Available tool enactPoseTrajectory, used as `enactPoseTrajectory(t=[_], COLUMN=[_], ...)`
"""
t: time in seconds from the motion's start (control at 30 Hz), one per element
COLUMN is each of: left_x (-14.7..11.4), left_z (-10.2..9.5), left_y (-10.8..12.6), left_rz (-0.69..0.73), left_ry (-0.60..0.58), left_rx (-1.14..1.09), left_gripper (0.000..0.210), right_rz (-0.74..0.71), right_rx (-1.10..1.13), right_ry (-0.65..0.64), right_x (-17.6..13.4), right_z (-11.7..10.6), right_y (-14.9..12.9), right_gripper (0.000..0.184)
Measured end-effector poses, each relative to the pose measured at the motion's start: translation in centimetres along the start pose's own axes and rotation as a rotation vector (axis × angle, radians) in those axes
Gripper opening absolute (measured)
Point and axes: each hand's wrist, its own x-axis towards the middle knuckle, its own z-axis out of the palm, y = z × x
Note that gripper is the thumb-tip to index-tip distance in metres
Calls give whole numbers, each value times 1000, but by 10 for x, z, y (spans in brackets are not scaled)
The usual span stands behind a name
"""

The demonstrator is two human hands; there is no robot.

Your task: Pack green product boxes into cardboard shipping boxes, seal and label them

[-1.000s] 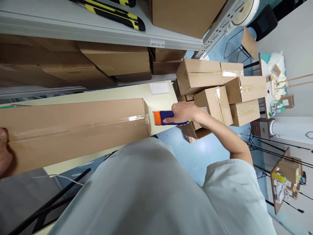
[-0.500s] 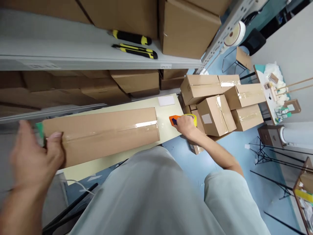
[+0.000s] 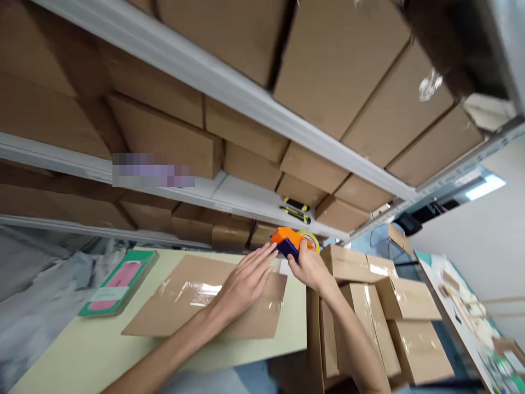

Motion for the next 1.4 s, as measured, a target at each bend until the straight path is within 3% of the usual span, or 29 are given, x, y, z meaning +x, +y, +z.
enactPoseTrajectory(t=[0.1,0.17,0.27,0.37,0.5,0.67,0.87,0.97,1.0,1.1,1.2,1.3,1.4], left_x=[24,40,60,62,34,4,3,-3,-6,-16,-28,-40,-49], left_z=[5,4,-3,-11,-21,-24,-16,-17,-17,-12,4,27,46], left_y=[-32,-56,-86,-102,-109,-106,-76,-58,-52,-35,-15,4,15], left_rz=[-140,-266,-426,-471,-459,-474,-390,-355,-343,-318,-304,-271,-268], left_ry=[41,27,-44,-67,-19,17,-64,-171,-203,-288,-399,-516,-583], left_rx=[101,153,193,201,193,175,71,13,-3,-54,-91,-115,-88], left_gripper=[51,55,60,62,57,55,57,57,58,60,58,58,60], right_rz=[-249,-342,-334,-269,-230,-204,-123,-105,-129,-146,-44,194,313], right_rx=[90,120,47,-31,-60,-93,-70,15,55,269,556,778,922], right_ry=[-5,25,-4,-80,-105,-121,-71,-15,56,225,312,374,408], right_x=[68,118,187,235,264,265,247,222,209,142,47,-37,-78], right_z=[-2,-2,0,5,13,17,25,34,38,59,84,107,129], right_y=[-24,-45,-81,-108,-118,-116,-122,-105,-94,-51,-16,-7,-19], right_gripper=[29,27,24,29,34,36,52,66,64,63,70,79,81])
